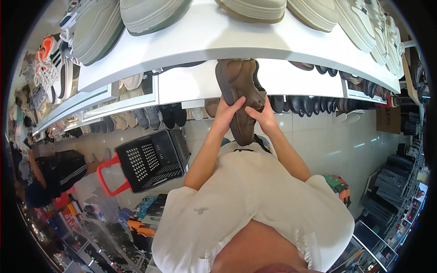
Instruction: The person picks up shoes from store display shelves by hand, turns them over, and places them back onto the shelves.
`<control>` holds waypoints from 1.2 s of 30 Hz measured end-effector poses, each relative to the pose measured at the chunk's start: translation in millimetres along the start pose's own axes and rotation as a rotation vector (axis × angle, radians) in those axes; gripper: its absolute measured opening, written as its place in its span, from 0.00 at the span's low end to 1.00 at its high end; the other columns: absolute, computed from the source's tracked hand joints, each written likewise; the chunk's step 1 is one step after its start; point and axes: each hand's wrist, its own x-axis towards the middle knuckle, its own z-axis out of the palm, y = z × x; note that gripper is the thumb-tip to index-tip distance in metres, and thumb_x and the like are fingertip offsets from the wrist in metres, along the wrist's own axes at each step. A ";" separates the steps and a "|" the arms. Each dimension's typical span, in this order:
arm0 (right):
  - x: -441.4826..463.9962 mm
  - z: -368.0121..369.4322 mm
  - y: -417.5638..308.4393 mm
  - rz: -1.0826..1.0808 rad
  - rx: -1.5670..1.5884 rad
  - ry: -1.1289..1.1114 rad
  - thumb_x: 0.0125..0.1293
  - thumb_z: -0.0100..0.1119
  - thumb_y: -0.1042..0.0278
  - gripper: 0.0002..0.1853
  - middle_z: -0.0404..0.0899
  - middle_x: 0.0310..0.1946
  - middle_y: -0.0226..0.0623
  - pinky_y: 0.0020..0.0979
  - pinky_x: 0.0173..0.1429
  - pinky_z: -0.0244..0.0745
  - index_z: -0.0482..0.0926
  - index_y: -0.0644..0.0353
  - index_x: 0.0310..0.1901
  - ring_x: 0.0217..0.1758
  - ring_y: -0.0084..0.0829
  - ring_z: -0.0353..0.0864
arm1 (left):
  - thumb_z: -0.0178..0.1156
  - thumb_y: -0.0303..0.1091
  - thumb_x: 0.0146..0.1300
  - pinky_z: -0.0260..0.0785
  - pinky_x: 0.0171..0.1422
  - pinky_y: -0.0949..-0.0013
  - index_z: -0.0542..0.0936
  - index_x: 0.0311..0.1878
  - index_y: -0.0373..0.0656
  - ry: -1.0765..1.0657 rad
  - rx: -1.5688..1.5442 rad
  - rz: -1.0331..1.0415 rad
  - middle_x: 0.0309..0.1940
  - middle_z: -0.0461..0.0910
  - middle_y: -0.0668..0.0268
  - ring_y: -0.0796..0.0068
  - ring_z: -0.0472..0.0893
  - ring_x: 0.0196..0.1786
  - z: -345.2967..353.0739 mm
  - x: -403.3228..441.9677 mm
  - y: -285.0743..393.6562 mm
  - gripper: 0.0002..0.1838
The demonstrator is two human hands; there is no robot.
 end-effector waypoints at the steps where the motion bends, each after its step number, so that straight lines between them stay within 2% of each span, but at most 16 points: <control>1: -3.2 6.6 -2.8 -0.029 -0.017 -0.033 0.58 0.70 0.74 0.36 0.74 0.57 0.37 0.32 0.64 0.68 0.62 0.63 0.66 0.60 0.28 0.73 | 0.64 0.34 0.66 0.67 0.64 0.67 0.64 0.68 0.38 -0.009 0.001 -0.009 0.61 0.73 0.61 0.70 0.74 0.61 -1.4 -3.2 -0.9 0.31; 2: -1.9 12.0 -7.8 0.045 -0.014 0.004 0.55 0.73 0.73 0.41 0.74 0.57 0.37 0.33 0.66 0.68 0.60 0.62 0.68 0.61 0.28 0.72 | 0.65 0.32 0.64 0.67 0.64 0.67 0.64 0.68 0.37 0.005 0.008 0.058 0.60 0.74 0.62 0.70 0.74 0.61 -3.5 -5.4 -0.3 0.31; 4: -1.1 16.0 -1.4 0.022 0.005 0.007 0.54 0.74 0.73 0.40 0.74 0.57 0.36 0.33 0.65 0.68 0.61 0.61 0.67 0.61 0.28 0.72 | 0.66 0.29 0.63 0.67 0.64 0.66 0.65 0.67 0.37 0.009 0.020 0.123 0.59 0.74 0.62 0.70 0.74 0.60 -10.4 -4.8 4.5 0.31; 6: -3.4 16.1 7.3 0.009 0.023 0.016 0.53 0.75 0.73 0.40 0.74 0.57 0.35 0.33 0.65 0.68 0.62 0.60 0.66 0.61 0.27 0.72 | 0.71 0.25 0.57 0.67 0.64 0.66 0.68 0.64 0.37 -0.134 -0.032 0.145 0.57 0.75 0.63 0.72 0.74 0.59 -21.0 -6.8 12.0 0.32; 7: -6.6 15.4 12.1 -0.070 -0.035 0.002 0.52 0.76 0.73 0.39 0.74 0.56 0.34 0.32 0.65 0.68 0.63 0.59 0.64 0.60 0.26 0.72 | 0.71 0.25 0.57 0.67 0.64 0.66 0.68 0.64 0.37 -0.140 -0.031 0.130 0.57 0.75 0.63 0.72 0.74 0.59 -29.7 -8.5 12.4 0.32; 9: -11.8 14.9 16.9 -0.148 -0.091 0.000 0.52 0.77 0.73 0.38 0.74 0.55 0.32 0.32 0.64 0.68 0.65 0.58 0.62 0.59 0.25 0.72 | 0.73 0.26 0.54 0.69 0.63 0.66 0.70 0.62 0.37 -0.257 0.243 0.096 0.56 0.77 0.63 0.72 0.75 0.58 -44.2 -8.2 14.4 0.33; 11: -16.7 14.6 18.4 -0.255 -0.101 -0.050 0.51 0.79 0.70 0.37 0.77 0.52 0.33 0.31 0.63 0.70 0.67 0.59 0.60 0.58 0.25 0.75 | 0.75 0.27 0.52 0.70 0.62 0.66 0.71 0.62 0.37 -0.245 0.253 0.073 0.56 0.77 0.63 0.72 0.76 0.58 -46.5 -17.0 13.0 0.34; 15: -24.3 17.9 10.8 -0.150 -0.194 -0.003 0.50 0.79 0.70 0.35 0.76 0.51 0.31 0.29 0.62 0.69 0.68 0.58 0.58 0.56 0.23 0.74 | 0.76 0.26 0.49 0.69 0.63 0.65 0.70 0.63 0.36 -0.224 0.159 0.022 0.56 0.76 0.63 0.71 0.75 0.59 -50.9 -17.1 5.2 0.37; 19: -30.6 30.8 -1.0 -0.050 -0.193 0.043 0.53 0.77 0.67 0.36 0.77 0.52 0.34 0.30 0.62 0.70 0.66 0.61 0.60 0.57 0.24 0.75 | 0.74 0.26 0.51 0.68 0.64 0.64 0.67 0.65 0.36 -0.171 0.045 -0.029 0.57 0.75 0.62 0.70 0.75 0.59 -41.2 -19.0 12.0 0.38; 22: -35.4 38.9 -3.6 0.001 -0.256 0.122 0.56 0.75 0.66 0.39 0.76 0.55 0.42 0.33 0.64 0.71 0.62 0.68 0.64 0.60 0.30 0.75 | 0.71 0.27 0.53 0.67 0.65 0.64 0.64 0.67 0.36 -0.084 -0.026 -0.065 0.57 0.74 0.61 0.69 0.74 0.59 -36.0 -18.2 11.0 0.38; 25: -33.2 29.5 -2.0 -0.020 -0.265 0.094 0.56 0.75 0.61 0.43 0.73 0.59 0.47 0.34 0.65 0.70 0.58 0.73 0.65 0.62 0.32 0.73 | 0.70 0.29 0.55 0.67 0.64 0.65 0.63 0.67 0.36 -0.109 0.047 0.028 0.56 0.75 0.60 0.69 0.75 0.57 -30.4 -9.4 8.9 0.38; 28: -38.3 12.5 12.3 -0.031 -0.414 0.139 0.55 0.76 0.63 0.44 0.73 0.59 0.44 0.36 0.67 0.67 0.58 0.68 0.67 0.64 0.32 0.71 | 0.71 0.30 0.56 0.68 0.62 0.66 0.64 0.65 0.35 -0.159 -0.067 0.001 0.55 0.76 0.60 0.70 0.76 0.56 -23.3 -11.2 14.3 0.36; 29: -30.7 9.6 11.8 -0.039 -0.425 0.097 0.55 0.76 0.63 0.44 0.73 0.59 0.44 0.36 0.67 0.67 0.58 0.68 0.67 0.64 0.32 0.71 | 0.72 0.32 0.56 0.68 0.62 0.66 0.65 0.65 0.35 -0.180 -0.064 0.077 0.55 0.76 0.61 0.71 0.76 0.56 -23.6 -10.5 11.6 0.36; 31: -46.7 11.8 16.7 -0.044 -0.301 0.045 0.55 0.76 0.66 0.43 0.73 0.59 0.43 0.36 0.67 0.67 0.59 0.66 0.68 0.65 0.32 0.70 | 0.73 0.34 0.55 0.68 0.62 0.67 0.66 0.64 0.35 -0.144 -0.019 0.017 0.56 0.75 0.61 0.72 0.76 0.57 -28.6 -14.5 5.9 0.37; 32: -52.3 8.8 25.6 -0.039 -0.344 0.056 0.55 0.74 0.70 0.40 0.74 0.58 0.42 0.35 0.65 0.69 0.62 0.66 0.66 0.63 0.31 0.72 | 0.73 0.34 0.55 0.68 0.62 0.67 0.66 0.64 0.35 -0.104 -0.034 0.013 0.56 0.75 0.61 0.72 0.76 0.57 -30.4 -20.9 2.2 0.37; 36: -60.2 27.2 24.4 0.078 -0.392 0.130 0.57 0.71 0.72 0.31 0.77 0.53 0.38 0.31 0.59 0.73 0.69 0.66 0.61 0.56 0.28 0.77 | 0.74 0.39 0.54 0.66 0.67 0.64 0.64 0.68 0.34 -0.143 0.018 -0.113 0.59 0.73 0.58 0.67 0.74 0.61 -41.8 -27.8 -5.4 0.42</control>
